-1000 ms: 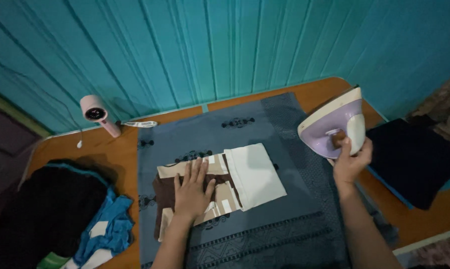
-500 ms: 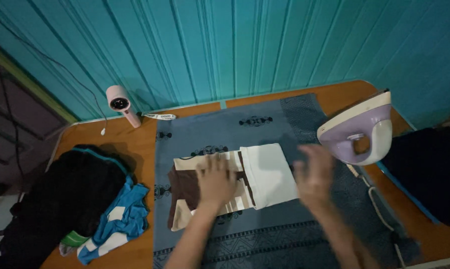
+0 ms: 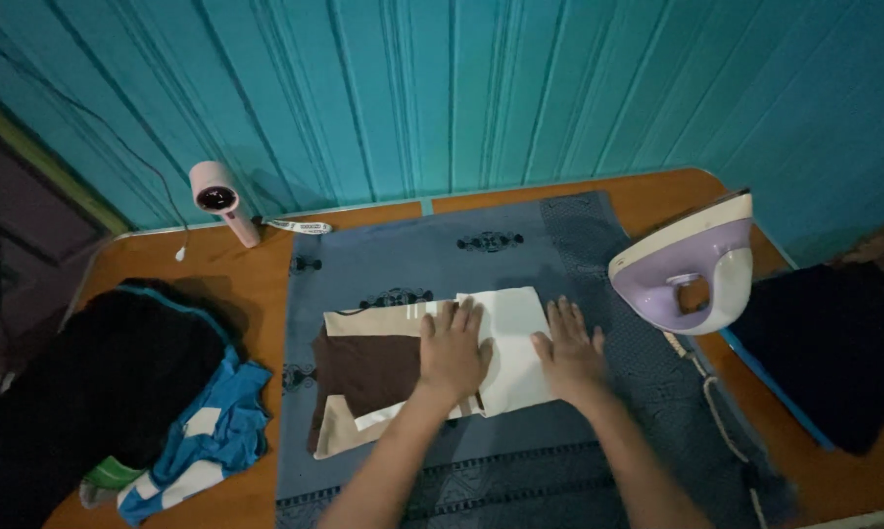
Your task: Ironing and folding a piece of clothing on a table.
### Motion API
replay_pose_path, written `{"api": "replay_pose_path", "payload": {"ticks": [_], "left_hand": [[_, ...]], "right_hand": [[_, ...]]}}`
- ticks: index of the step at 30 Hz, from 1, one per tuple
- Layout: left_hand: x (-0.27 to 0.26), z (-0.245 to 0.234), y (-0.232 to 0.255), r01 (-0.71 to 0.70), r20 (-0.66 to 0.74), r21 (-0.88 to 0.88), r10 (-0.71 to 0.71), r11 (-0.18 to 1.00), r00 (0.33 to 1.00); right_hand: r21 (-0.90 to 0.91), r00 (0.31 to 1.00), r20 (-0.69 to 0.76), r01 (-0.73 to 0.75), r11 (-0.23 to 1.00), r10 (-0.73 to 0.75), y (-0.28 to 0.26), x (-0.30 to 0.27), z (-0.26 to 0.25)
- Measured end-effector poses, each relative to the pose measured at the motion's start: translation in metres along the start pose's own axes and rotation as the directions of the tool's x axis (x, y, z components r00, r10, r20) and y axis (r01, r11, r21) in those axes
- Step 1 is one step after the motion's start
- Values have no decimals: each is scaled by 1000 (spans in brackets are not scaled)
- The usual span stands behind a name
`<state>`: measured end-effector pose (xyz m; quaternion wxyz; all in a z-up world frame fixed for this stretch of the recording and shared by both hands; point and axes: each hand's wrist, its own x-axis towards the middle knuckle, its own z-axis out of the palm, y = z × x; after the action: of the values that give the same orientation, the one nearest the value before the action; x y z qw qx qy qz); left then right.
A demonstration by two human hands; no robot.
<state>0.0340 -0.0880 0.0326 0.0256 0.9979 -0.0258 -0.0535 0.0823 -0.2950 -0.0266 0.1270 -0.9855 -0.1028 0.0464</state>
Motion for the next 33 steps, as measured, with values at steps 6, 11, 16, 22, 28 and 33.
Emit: {"api": "replay_pose_path", "payload": {"ticks": [6, 11, 16, 22, 28, 33], "left_hand": [[81, 2, -20, -75, -266, -40, 62, 996, 962], [130, 11, -10, -326, -289, -315, 237, 892, 928], [183, 36, 9, -442, -137, -362, 422, 821, 896], [205, 40, 16, -481, -26, -236, 490, 844, 872], [191, 29, 10, -461, -31, -284, 473, 840, 881], [145, -31, -21, -320, -98, -719, 367, 617, 925]], "right_hand": [[-16, 976, -156, -158, 987, 154, 47, -26, 16], [196, 957, 6, -287, 938, 291, 10, -57, -37], [193, 986, -27, -157, 968, 165, 18, -58, -26], [128, 900, 278, -380, 916, 335, -6, -66, -59], [408, 969, 83, -248, 879, 235, 9, -66, -31], [483, 956, -255, -3, 875, 144, -31, -80, -59]]}}
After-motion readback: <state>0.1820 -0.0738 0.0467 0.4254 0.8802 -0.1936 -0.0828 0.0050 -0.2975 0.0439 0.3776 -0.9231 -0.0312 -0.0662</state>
